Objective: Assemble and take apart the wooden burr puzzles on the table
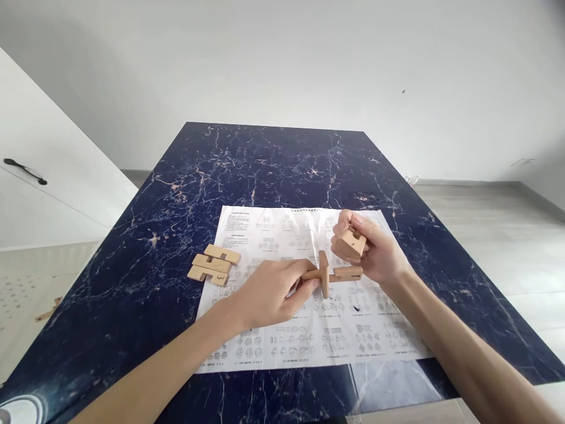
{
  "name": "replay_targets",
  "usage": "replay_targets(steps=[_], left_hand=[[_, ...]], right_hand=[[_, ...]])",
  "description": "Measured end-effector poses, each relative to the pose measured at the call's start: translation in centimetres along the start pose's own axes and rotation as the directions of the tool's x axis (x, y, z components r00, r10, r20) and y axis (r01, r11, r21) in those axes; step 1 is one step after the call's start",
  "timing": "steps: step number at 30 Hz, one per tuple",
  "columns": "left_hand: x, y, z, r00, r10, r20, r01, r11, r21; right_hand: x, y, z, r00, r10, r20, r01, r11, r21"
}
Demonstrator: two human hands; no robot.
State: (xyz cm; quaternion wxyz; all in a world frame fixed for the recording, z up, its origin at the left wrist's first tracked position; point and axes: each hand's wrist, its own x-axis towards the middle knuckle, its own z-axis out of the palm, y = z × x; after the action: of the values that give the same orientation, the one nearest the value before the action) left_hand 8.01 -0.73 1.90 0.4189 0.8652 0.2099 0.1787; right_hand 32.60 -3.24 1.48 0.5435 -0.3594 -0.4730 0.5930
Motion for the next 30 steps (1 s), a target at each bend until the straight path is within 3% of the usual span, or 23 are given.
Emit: replay_targets(steps=[6,11,30], left_hand=[[0.1,0.1,0.1,0.996,0.035,0.08,-0.042,0.996,0.085],[0.1,-0.1,0.3,0.994,0.096,0.054,-0.102,0.987,0.123],[0.0,-0.6,0.7,0.977,0.188,0.103,-0.21,0.938,0.274]], right_hand=[[-0.4,0.7,0.5,0.99,0.077,0.115,-0.074,0.997,-0.029],[-0.4,0.3,1.3,0.976,0.057,0.212,-0.048,0.998,-0.047],[-0.6,0.6,1.3,0.951,0.027,0.307,-0.002,0.996,-0.084]])
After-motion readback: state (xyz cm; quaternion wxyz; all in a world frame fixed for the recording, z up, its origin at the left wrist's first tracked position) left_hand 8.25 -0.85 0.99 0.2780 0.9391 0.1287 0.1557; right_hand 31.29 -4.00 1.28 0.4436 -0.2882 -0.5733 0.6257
